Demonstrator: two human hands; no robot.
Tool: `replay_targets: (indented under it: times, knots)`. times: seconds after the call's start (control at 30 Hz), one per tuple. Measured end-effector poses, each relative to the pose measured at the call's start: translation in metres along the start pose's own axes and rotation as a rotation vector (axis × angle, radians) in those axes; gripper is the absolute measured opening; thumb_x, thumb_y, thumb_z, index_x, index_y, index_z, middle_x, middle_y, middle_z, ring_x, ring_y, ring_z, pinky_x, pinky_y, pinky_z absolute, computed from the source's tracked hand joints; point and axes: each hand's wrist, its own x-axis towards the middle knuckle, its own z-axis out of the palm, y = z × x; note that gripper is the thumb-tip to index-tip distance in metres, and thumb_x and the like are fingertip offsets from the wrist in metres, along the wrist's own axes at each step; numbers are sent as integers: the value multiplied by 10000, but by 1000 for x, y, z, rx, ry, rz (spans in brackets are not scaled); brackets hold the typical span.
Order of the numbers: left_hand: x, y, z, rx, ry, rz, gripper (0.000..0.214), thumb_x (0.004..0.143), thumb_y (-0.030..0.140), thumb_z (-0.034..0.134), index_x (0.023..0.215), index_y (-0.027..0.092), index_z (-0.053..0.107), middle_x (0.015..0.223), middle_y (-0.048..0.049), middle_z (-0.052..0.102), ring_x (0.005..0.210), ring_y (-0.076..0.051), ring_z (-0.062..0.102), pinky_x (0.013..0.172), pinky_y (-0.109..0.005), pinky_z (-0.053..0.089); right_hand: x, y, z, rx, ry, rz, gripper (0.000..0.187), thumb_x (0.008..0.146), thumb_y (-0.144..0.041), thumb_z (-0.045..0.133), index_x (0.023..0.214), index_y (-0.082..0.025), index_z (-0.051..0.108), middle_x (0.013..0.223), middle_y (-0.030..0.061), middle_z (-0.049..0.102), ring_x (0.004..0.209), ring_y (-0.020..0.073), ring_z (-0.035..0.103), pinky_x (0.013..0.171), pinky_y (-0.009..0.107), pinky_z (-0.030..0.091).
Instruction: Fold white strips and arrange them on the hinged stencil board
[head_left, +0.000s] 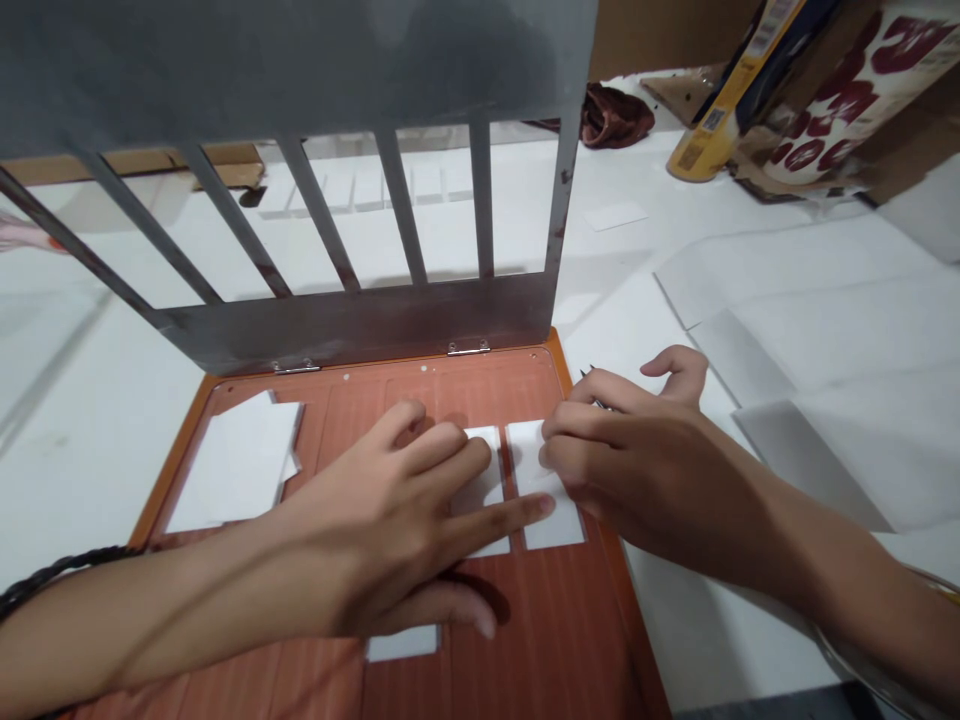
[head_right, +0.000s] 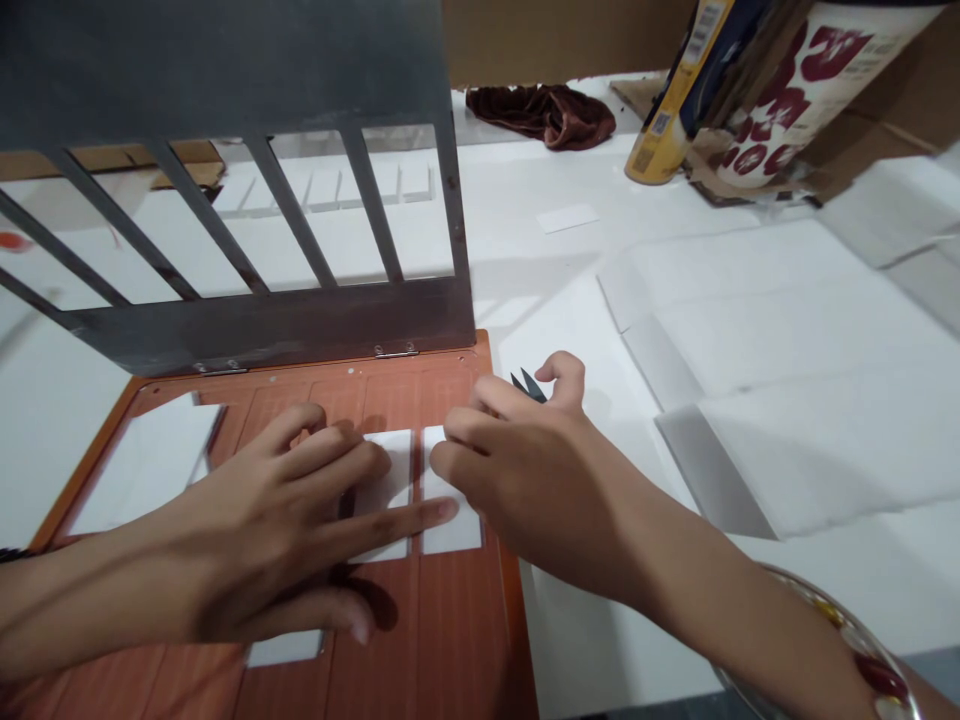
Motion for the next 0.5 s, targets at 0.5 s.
replay_targets:
  times: [0.5]
  knots:
    - [3, -3, -5, -177, -24, 65, 582, 917, 566, 420, 1366, 197, 454, 1319, -133, 549, 958, -258, 546, 768, -410, 316, -2, -9, -6, 162, 51, 66, 218, 797, -144, 399, 627, -208, 519, 669, -5, 617, 724, 185, 549, 777, 462, 188]
